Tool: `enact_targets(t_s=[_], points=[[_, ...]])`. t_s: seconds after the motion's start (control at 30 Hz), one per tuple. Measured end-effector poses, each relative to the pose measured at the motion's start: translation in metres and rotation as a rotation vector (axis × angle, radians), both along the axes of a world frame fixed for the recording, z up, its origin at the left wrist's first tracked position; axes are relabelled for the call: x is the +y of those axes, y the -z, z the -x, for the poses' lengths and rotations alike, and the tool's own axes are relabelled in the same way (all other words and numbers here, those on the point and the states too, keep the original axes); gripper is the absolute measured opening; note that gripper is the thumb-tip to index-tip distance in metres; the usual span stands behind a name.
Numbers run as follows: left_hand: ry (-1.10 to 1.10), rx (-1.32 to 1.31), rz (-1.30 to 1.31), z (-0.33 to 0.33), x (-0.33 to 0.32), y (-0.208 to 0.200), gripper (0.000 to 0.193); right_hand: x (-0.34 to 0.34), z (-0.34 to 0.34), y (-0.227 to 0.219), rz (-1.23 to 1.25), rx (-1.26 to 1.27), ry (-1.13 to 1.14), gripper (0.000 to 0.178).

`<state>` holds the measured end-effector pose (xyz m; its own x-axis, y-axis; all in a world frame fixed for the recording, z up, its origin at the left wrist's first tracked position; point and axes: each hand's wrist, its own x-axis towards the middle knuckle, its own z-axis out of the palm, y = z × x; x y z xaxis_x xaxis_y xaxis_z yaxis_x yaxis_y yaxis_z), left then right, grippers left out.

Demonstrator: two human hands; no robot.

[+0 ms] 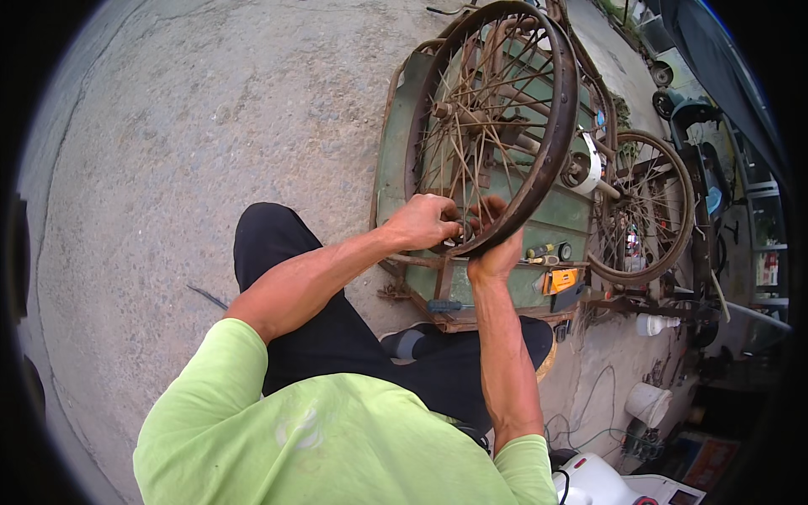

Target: The person sits on the ground and uses a wrench to tighten the spokes of a bicycle wheel. They rotate the wheel and adjust multiple spokes in sequence.

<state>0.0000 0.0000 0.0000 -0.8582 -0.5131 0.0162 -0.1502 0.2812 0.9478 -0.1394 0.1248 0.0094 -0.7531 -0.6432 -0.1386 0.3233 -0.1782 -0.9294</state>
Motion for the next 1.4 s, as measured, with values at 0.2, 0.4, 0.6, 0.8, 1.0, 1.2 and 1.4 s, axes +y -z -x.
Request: enact_targets(t_s=[0.2,0.4,0.6,0.8,1.0,1.2,1.4], points=[[-0.142,0.082,-0.155,0.005,-0.003,0.006,0.036,-0.003,-0.006,-0.008,0.004,-0.079,0.034,0.048],[-0.214,-0.043,-0.476,0.001,-0.04,0.002,0.029,-0.001,-0.006,-0.001,-0.045,-0.022,0.083,0.049],[-0.215,-0.041,-0.495,-0.013,-0.011,0.027,0.036,-0.013,-0.016,-0.042,-0.047,0.147,0.187,0.055],[-0.112,0.004,-0.709,-0.018,0.009,0.024,0.036,-0.043,-0.017,-0.116,-0.051,0.524,0.141,0.051],[-0.087,0.019,-0.694,-0.015,0.017,0.029,0.034,-0.049,-0.012,-0.128,-0.169,0.701,0.088,0.047],[-0.122,0.037,-0.331,-0.012,0.02,0.041,0.035,-0.051,-0.017,-0.127,-0.132,0.691,0.094,0.049],[0.2,-0.001,-0.512,-0.009,-0.002,0.033,0.04,-0.05,-0.018,-0.135,-0.152,0.674,0.061,0.046]])
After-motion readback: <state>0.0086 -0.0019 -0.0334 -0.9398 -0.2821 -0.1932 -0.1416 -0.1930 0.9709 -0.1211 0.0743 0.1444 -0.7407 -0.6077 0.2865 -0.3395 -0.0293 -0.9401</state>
